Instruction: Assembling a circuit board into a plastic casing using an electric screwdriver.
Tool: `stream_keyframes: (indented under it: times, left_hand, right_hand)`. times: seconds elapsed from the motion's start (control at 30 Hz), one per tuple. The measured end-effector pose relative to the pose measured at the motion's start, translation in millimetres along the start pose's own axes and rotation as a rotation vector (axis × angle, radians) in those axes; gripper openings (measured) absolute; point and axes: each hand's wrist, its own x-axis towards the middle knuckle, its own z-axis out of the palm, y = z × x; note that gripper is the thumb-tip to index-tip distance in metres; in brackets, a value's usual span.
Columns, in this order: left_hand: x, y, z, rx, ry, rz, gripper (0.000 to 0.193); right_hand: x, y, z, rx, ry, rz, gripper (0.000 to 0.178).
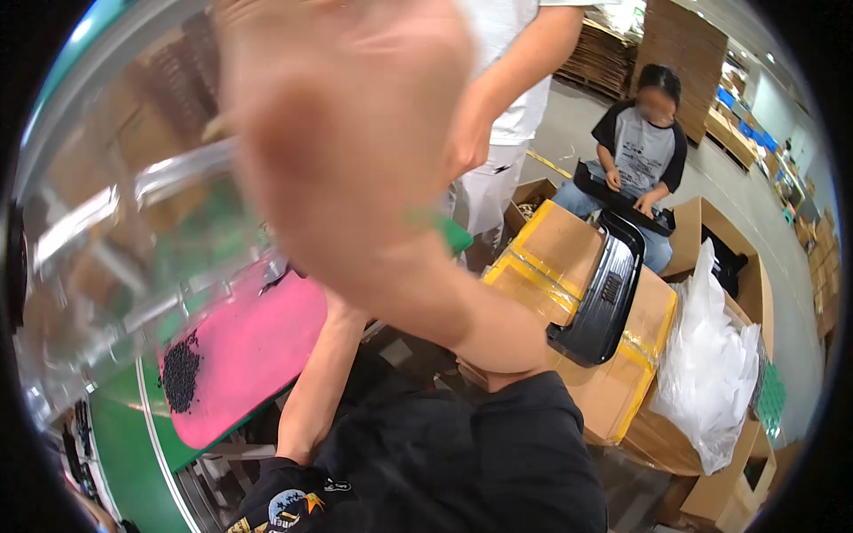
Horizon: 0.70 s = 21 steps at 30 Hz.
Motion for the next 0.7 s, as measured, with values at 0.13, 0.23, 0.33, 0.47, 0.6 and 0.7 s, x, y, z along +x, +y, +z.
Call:
stream_keyframes:
  times: [0.13,0.23,0.33,0.47,0.6,0.7]
  left_hand:
    - [-15,87,48,-0.2,0.171,0.136,0.027]
    - [-13,102,23,-0.217,0.185,0.22,0.027]
    - [-17,129,20,-0.171,0.271,0.351,0.029]
    - [-30,173,0,-0.05,0.338,0.443,0.028]
    - [-41,188,-5,0.033,0.338,0.458,0.039]
    - [-47,189,-1,0.039,0.318,0.408,0.044]
  right_hand:
    - [6,-26,-24,0.182,-0.099,0.045,0.01]
    - [2,-34,-34,0.144,0.093,0.091,0.014]
    - [12,-46,-77,0.118,0.094,-0.078,0.021]
    - [11,-53,-66,-0.167,0.464,-0.172,0.025]
    - [-3,-89,-132,-0.057,0.226,-0.181,0.026]
    - [-14,-104,-162,-0.156,0.319,-0.221,0.028]
